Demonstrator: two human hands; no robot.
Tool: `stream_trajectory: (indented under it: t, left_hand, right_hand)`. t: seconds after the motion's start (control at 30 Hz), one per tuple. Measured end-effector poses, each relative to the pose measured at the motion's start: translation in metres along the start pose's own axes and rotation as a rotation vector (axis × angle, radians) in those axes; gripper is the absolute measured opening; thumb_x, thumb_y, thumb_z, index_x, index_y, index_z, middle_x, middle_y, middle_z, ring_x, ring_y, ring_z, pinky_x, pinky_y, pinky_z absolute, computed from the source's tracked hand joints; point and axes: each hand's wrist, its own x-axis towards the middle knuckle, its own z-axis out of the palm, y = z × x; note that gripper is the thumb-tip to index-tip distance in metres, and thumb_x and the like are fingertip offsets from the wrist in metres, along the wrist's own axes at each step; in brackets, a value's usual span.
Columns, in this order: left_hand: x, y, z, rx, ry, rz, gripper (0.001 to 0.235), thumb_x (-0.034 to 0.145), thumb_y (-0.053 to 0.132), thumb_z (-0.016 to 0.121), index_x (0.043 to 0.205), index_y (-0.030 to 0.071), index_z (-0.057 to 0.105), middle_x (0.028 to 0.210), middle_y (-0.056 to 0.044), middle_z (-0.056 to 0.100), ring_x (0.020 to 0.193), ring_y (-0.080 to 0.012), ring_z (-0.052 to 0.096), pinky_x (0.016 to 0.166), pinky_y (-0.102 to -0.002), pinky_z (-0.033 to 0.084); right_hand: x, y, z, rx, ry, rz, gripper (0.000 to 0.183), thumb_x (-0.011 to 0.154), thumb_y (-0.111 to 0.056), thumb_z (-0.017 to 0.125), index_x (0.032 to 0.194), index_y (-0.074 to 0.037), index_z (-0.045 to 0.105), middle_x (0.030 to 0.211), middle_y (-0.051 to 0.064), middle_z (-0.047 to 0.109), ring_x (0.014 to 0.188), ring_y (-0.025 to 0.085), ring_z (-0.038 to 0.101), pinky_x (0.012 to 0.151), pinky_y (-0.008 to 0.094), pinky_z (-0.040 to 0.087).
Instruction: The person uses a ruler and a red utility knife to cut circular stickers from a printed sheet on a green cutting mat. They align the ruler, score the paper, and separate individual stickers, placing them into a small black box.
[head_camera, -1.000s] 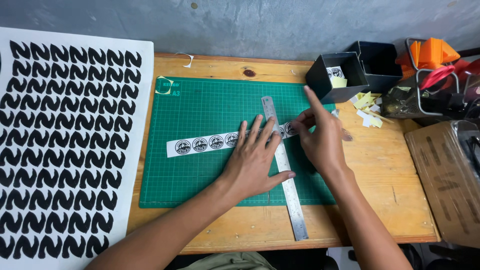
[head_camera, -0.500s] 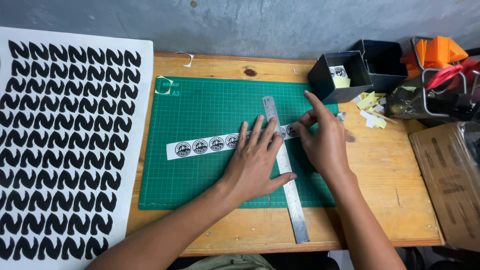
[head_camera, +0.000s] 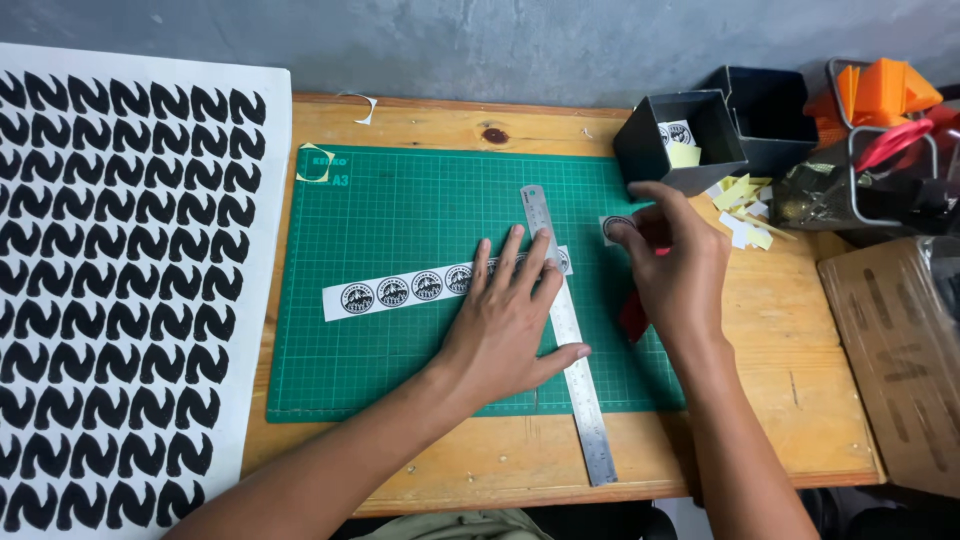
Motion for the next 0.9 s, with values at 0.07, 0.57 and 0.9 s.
stream_trajectory:
  t: [0.07, 0.57, 0.9]
  left_hand:
    - [0.000, -0.001, 0.000, -0.007, 0.002, 0.001, 0.097, 0.095, 0.074, 0.070, 0.147, -0.007, 0.058, 0.173, -0.037, 0.042, 0.164, -0.0619, 0.036, 0.129, -0.083, 0.026]
    - [0.004, 0.001, -0.005, -0.028, -0.026, 0.029, 0.098, 0.099, 0.071, 0.071, 0.150, -0.012, 0.057, 0.173, -0.040, 0.041, 0.164, -0.0648, 0.033, 0.127, -0.084, 0.025]
    - [0.003, -0.014, -0.009, -0.045, -0.038, -0.066, 0.095, 0.113, 0.066, 0.053, 0.176, -0.002, 0.033, 0.187, -0.023, 0.028, 0.174, -0.0441, 0.019, 0.140, -0.062, 0.012]
  right_hand:
    - [-0.001, 0.006, 0.000, 0.082, 0.001, 0.121, 0.036, 0.098, -0.014, 0.100, 0.130, -0.016, 0.083, 0.083, 0.002, 0.079, 0.074, 0.019, 0.077, 0.077, 0.032, 0.062]
    - [0.035, 0.045, -0.023, 0.596, 0.315, 0.172, 0.019, 0.119, 0.003, 0.074, 0.136, 0.010, 0.074, 0.104, 0.021, 0.077, 0.087, 0.024, 0.081, 0.086, 0.041, 0.076]
    - [0.009, 0.009, -0.062, -0.049, -0.041, 0.427, 0.032, 0.119, -0.033, 0.082, 0.104, -0.008, 0.069, 0.078, 0.007, 0.079, 0.056, 0.016, 0.072, 0.064, 0.034, 0.057]
